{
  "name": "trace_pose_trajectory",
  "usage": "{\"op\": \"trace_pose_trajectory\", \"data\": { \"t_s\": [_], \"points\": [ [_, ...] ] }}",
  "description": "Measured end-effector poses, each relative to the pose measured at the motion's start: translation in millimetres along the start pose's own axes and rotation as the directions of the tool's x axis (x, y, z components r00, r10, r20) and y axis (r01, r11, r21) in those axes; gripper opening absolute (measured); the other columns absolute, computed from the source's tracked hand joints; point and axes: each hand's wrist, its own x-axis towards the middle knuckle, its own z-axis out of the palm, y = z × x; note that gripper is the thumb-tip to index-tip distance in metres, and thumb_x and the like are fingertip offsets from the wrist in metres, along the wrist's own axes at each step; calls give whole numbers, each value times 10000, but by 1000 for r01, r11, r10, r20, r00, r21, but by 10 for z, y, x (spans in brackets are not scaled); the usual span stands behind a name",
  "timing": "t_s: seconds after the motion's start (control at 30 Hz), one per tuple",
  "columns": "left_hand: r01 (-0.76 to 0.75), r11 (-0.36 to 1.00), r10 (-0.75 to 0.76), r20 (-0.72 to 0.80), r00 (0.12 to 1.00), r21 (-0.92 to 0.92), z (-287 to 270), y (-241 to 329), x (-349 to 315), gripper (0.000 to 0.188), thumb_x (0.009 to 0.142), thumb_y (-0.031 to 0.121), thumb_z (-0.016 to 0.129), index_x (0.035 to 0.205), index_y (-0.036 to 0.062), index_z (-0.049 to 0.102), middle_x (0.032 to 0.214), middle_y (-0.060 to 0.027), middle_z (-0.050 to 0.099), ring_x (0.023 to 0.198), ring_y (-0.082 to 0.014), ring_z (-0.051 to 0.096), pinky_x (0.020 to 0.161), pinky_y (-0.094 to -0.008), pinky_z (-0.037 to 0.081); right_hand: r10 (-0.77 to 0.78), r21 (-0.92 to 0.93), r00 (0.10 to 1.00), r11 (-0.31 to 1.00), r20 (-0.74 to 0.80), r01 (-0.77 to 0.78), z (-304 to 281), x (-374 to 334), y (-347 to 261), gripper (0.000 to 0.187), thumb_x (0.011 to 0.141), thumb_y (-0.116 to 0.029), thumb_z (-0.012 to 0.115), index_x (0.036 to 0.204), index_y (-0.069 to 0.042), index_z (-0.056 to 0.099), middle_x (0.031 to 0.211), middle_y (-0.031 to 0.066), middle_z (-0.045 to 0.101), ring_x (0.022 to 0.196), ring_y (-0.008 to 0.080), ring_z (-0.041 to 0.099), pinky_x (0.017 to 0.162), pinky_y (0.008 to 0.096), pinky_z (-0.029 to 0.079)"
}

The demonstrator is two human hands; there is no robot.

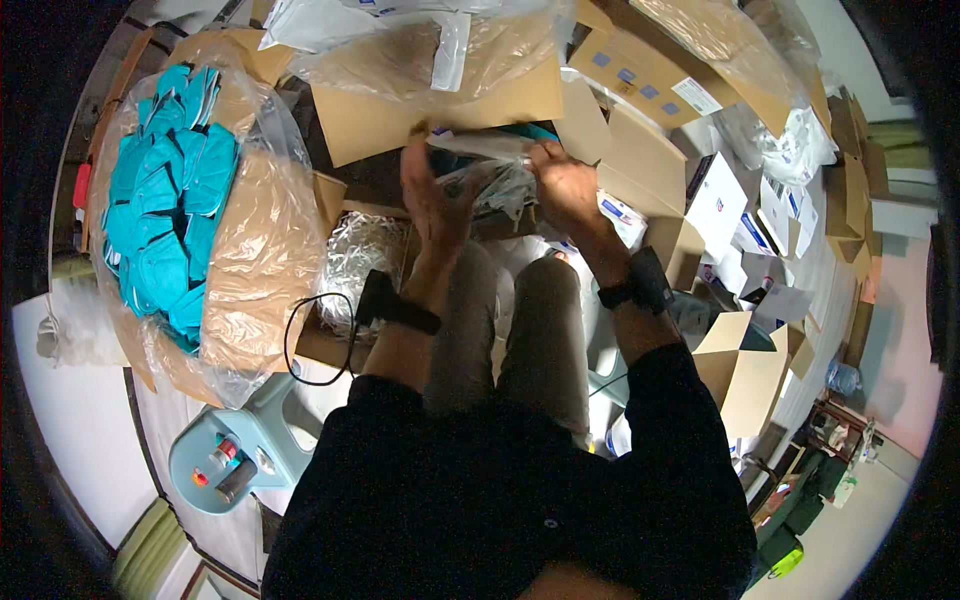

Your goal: Sorting through and organizing medical or hygiene supplies into boxes.

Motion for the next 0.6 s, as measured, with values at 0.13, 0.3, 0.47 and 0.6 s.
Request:
{"op": "trace_pose_trajectory", "data": {
  "t_s": [0.13,0.3,0.47,0.6],
  "points": [
    [-272,953,219,314,924,136,-96,237,43,919,650,429,796,1357,30,365,1341,-226,402,1254,-435,359,1058,-530,284,89,265,995,959,39,-96,128,-77,61,479,790,-121,683,1237,-113,511,1048,129,634,906,317,637,765,401,513],
    [-126,975,39,417,908,183,-64,82,81,890,553,280,867,1286,58,415,1297,-196,439,1221,-408,394,1045,-511,313,513,818,810,309,286,-485,306,-180,196,819,702,48,709,1406,-101,319,1283,162,496,898,244,634,759,331,530],
    [15,988,-88,473,876,156,-1,102,73,940,488,204,890,1291,90,414,1284,-160,471,1215,-397,401,1051,-502,318,522,743,766,325,374,-585,685,-443,528,673,739,91,619,1356,-25,374,1257,143,522,1053,214,573,823,319,512],
    [-128,982,58,417,907,141,-15,-22,55,998,460,181,895,1323,111,400,1279,-148,486,1212,-395,411,1055,-516,316,572,596,800,584,179,-551,816,-399,470,457,772,46,596,1217,-16,517,1136,129,606,1051,241,585,865,324,485]
  ]
}}
